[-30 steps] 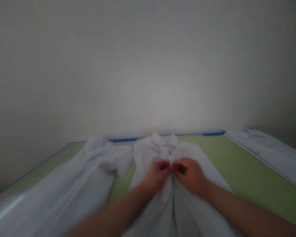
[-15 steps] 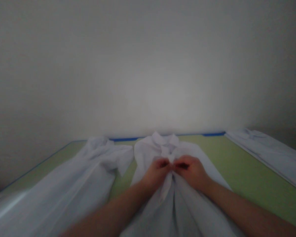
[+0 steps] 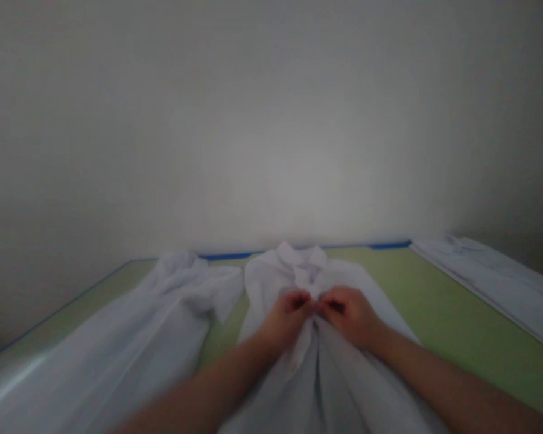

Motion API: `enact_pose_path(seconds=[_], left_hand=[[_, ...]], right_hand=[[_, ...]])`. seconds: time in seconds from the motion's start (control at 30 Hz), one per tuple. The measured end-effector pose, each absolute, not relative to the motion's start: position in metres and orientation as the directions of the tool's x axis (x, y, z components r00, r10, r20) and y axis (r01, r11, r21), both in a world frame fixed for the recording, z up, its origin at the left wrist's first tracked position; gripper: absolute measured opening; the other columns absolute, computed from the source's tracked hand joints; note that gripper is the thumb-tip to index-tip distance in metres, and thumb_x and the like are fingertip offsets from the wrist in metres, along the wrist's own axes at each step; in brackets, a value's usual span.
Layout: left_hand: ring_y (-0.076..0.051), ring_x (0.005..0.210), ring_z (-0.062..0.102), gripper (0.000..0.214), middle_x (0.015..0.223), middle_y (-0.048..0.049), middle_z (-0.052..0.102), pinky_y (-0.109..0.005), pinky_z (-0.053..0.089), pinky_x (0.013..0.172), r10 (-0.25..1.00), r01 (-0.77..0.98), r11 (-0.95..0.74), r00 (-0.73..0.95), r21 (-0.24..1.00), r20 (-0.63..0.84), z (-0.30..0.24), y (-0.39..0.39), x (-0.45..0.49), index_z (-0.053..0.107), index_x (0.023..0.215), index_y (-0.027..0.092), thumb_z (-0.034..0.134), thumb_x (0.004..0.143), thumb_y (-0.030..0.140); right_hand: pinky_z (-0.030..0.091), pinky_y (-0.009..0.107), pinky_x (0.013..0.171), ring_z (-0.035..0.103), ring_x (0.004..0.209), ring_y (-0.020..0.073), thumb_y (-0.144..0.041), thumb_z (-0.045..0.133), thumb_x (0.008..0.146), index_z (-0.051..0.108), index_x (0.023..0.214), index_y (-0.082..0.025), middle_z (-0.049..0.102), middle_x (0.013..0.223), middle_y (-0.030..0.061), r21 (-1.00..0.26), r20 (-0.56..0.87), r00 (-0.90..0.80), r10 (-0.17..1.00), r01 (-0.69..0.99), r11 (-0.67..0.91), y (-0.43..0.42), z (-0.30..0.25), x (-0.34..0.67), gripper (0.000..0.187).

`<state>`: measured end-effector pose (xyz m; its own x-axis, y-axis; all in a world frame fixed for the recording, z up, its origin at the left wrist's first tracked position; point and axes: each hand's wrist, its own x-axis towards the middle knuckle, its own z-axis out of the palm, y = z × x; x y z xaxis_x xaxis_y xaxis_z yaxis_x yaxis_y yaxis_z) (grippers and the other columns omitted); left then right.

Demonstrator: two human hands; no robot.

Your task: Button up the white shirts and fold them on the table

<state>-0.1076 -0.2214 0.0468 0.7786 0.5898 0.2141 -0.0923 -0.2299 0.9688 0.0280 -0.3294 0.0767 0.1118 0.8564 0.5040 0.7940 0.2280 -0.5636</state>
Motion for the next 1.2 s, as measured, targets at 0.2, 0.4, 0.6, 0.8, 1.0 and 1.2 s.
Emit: enact_pose_path(seconds=[0.2, 0.4, 0.6, 0.8, 1.0, 1.2], left_hand=[[-0.012, 0.066, 0.048, 0.013, 0.066, 0.0008, 0.053, -0.023, 0.035, 0.061, 0.601, 0.068, -0.524, 0.736, 0.849, 0.312, 0.048, -0.236, -0.110, 0.055, 0.070, 0.017, 0.050, 0.079, 0.025], [-0.014, 0.068, 0.048, 0.012, 0.070, -0.0016, 0.056, -0.024, 0.035, 0.061, 0.536, 0.099, -0.647, 0.764, 0.756, 0.358, 0.062, -0.245, -0.116, 0.058, 0.075, 0.017, 0.047, 0.079, 0.020], [-0.014, 0.068, 0.050, 0.009, 0.072, -0.0012, 0.058, -0.024, 0.036, 0.062, 0.576, 0.123, -0.651, 0.723, 0.749, 0.382, 0.062, -0.242, -0.114, 0.058, 0.079, 0.018, 0.049, 0.078, 0.021], [-0.013, 0.063, 0.050, 0.006, 0.064, 0.0013, 0.055, -0.024, 0.038, 0.060, 0.657, 0.076, -0.521, 0.672, 0.850, 0.343, 0.045, -0.227, -0.107, 0.054, 0.071, 0.017, 0.056, 0.072, 0.022], [-0.014, 0.072, 0.056, 0.021, 0.075, -0.0016, 0.059, -0.025, 0.043, 0.067, 0.694, -0.083, -0.394, 0.626, 0.915, 0.355, 0.039, -0.225, -0.106, 0.050, 0.089, 0.016, 0.058, 0.070, 0.018], [-0.013, 0.071, 0.055, 0.025, 0.077, -0.0008, 0.057, -0.025, 0.041, 0.067, 0.674, 0.005, -0.498, 0.632, 0.867, 0.383, 0.042, -0.231, -0.109, 0.050, 0.092, 0.018, 0.054, 0.069, 0.010]], right_hand=[[0.028, 0.022, 0.054, 0.044, 0.057, 0.0097, -0.016, 0.057, 0.072, 0.054, 0.060, -0.016, 0.051, 0.059, -0.0018, -0.455, 0.500, 0.102, 0.860, 0.876, 0.160, -0.331, 0.075, 0.027, 0.013], [0.026, 0.022, 0.052, 0.042, 0.055, 0.0097, -0.013, 0.054, 0.070, 0.051, 0.058, -0.016, 0.049, 0.057, -0.0024, -0.461, 0.470, 0.133, 0.873, 0.880, 0.115, -0.331, 0.074, 0.027, 0.012], [0.026, 0.023, 0.053, 0.043, 0.056, 0.0106, -0.017, 0.056, 0.071, 0.053, 0.059, -0.017, 0.051, 0.058, -0.0012, -0.376, 0.496, 0.121, 0.860, 0.922, 0.087, -0.331, 0.075, 0.028, 0.013], [0.034, 0.023, 0.062, 0.052, 0.066, 0.0124, -0.022, 0.054, 0.081, 0.063, 0.071, -0.018, 0.060, 0.068, 0.0019, -0.347, 0.541, 0.025, 0.841, 0.917, 0.195, -0.334, 0.079, 0.023, 0.014], [0.035, 0.022, 0.061, 0.054, 0.064, 0.0121, -0.031, 0.053, 0.084, 0.065, 0.072, -0.019, 0.063, 0.069, 0.0015, -0.400, 0.533, 0.045, 0.845, 0.893, 0.205, -0.332, 0.074, 0.022, 0.020], [0.032, 0.022, 0.058, 0.052, 0.061, 0.0115, -0.029, 0.056, 0.081, 0.063, 0.066, -0.018, 0.060, 0.063, 0.0002, -0.391, 0.513, 0.037, 0.857, 0.899, 0.195, -0.331, 0.071, 0.026, 0.019]])
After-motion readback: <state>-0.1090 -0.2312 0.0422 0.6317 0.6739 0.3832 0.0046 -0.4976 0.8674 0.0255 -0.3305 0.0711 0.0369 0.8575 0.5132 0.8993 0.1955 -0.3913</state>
